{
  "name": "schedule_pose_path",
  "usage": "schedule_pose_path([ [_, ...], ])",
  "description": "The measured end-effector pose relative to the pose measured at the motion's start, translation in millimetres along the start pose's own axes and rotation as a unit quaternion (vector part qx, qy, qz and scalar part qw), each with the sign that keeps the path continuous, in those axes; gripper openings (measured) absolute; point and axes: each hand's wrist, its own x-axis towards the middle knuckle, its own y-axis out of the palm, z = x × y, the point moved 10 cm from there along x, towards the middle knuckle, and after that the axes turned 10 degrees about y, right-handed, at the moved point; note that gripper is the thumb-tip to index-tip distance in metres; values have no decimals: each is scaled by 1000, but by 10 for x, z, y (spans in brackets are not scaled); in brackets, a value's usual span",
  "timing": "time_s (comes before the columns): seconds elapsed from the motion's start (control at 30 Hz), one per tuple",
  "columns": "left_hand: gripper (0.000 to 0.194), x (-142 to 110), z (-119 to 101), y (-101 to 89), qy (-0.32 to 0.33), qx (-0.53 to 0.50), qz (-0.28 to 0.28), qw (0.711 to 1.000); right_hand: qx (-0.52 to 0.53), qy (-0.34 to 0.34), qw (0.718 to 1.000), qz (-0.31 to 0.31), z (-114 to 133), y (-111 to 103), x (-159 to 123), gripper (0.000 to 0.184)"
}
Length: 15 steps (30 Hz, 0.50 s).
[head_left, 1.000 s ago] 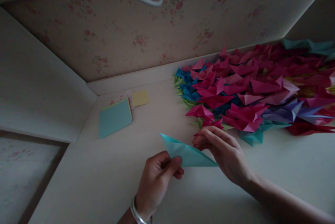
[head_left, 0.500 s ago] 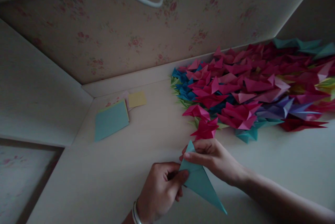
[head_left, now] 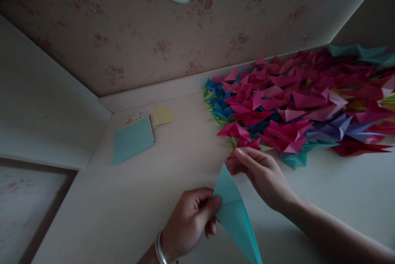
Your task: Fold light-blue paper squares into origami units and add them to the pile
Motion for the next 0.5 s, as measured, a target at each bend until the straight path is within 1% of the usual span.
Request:
schedule_pose_path([
  [0.07, 44, 13, -49, -46, 21, 4, -13, 1000, -20, 12, 999, 44, -13, 122, -46, 28],
  [0.13, 41, 28, -92, -57, 42, 20, -11, 999, -63, 24, 994, 81, -26, 231, -106, 28],
  [0.2, 36, 41, -109, -35, 54, 28, 0, 998, -113, 23, 988, 98, -24, 287, -149, 27],
  [0.3, 36, 46, -113, -7, 63, 32, 3, 997, -146, 6, 985, 91, 1, 270, -158, 26],
  [0.4, 36, 36, -134, -12, 70, 65, -10, 995, -141, -1, 987, 74, 10, 215, -144, 24],
  [0.5, 38, 25, -151, -2, 70, 92, -13, 993, -146, -10, 987, 70, 40, 207, -150, 23],
])
